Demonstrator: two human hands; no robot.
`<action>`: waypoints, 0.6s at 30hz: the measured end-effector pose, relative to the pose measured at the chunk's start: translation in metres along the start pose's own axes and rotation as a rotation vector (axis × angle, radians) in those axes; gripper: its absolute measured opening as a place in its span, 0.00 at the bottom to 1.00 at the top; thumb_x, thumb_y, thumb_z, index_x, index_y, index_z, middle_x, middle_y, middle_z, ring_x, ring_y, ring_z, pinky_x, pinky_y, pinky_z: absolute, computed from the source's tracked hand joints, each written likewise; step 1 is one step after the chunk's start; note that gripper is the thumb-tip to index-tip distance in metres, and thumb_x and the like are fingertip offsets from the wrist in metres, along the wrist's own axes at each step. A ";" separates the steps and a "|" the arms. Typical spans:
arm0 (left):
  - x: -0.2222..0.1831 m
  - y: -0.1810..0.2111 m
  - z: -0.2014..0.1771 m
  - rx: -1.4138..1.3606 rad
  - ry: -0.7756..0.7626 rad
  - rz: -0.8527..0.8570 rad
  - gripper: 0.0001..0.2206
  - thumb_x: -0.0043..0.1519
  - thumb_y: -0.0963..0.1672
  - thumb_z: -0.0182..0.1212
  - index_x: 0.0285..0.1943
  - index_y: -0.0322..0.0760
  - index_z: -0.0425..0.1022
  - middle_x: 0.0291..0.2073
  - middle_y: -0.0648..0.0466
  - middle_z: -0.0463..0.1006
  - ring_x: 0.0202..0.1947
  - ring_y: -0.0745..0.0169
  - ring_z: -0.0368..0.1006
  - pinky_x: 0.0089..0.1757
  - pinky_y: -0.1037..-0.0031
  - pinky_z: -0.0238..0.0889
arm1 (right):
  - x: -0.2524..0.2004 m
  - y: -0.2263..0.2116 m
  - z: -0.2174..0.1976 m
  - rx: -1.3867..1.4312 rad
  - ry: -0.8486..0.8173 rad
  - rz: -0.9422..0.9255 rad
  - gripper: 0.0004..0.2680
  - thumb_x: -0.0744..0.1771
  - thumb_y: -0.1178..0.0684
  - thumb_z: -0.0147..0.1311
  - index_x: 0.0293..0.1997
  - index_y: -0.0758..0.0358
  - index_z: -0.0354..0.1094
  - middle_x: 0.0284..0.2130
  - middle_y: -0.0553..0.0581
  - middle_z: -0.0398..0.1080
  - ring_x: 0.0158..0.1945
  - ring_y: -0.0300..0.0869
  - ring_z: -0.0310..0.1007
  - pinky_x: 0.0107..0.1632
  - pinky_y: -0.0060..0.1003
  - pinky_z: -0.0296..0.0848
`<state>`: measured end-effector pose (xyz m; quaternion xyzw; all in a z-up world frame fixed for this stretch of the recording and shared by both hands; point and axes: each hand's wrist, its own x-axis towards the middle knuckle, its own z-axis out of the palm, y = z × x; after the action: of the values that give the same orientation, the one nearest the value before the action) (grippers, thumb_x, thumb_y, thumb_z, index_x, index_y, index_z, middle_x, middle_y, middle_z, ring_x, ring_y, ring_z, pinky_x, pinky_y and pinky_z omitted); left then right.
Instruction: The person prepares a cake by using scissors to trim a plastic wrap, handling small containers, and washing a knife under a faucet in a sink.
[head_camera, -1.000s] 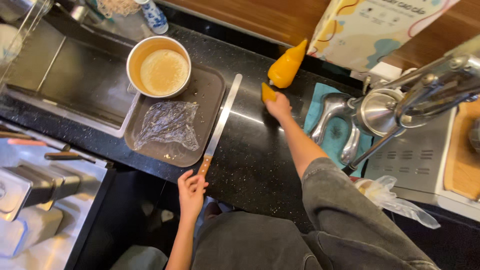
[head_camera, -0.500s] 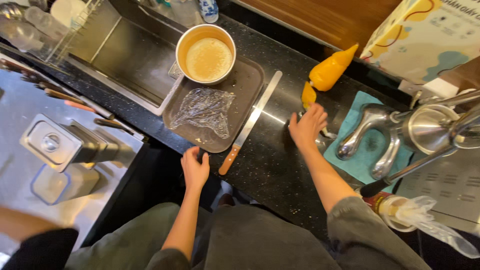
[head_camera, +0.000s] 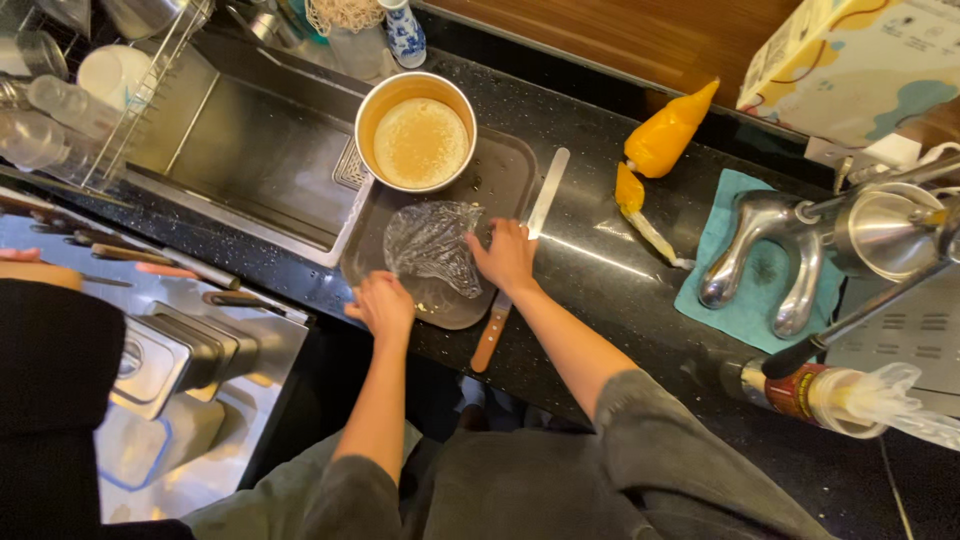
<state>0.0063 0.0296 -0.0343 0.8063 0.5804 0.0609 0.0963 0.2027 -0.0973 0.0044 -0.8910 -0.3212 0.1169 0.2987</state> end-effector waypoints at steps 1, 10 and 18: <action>-0.008 0.005 -0.009 -0.056 -0.013 0.078 0.06 0.61 0.46 0.58 0.45 0.51 0.74 0.39 0.58 0.75 0.50 0.50 0.70 0.51 0.47 0.56 | 0.014 -0.007 0.006 -0.039 0.025 0.091 0.22 0.65 0.33 0.60 0.54 0.62 0.69 0.44 0.60 0.71 0.53 0.55 0.69 0.54 0.55 0.64; -0.021 0.027 -0.051 -0.393 -0.128 0.418 0.04 0.60 0.45 0.63 0.41 0.47 0.74 0.45 0.59 0.69 0.52 0.52 0.66 0.53 0.53 0.57 | 0.038 -0.041 0.028 0.034 0.102 0.056 0.05 0.64 0.50 0.60 0.36 0.52 0.68 0.37 0.50 0.63 0.48 0.50 0.68 0.52 0.48 0.61; 0.006 0.024 -0.052 -0.421 -0.099 0.336 0.03 0.63 0.45 0.60 0.43 0.49 0.72 0.36 0.60 0.72 0.44 0.57 0.72 0.52 0.59 0.56 | 0.083 0.015 0.022 0.180 0.226 0.044 0.07 0.63 0.58 0.65 0.38 0.58 0.68 0.31 0.56 0.70 0.41 0.56 0.75 0.48 0.47 0.71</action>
<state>0.0194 0.0320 0.0222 0.8556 0.4074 0.1560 0.2787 0.2648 -0.0433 -0.0230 -0.8750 -0.2542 0.0506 0.4090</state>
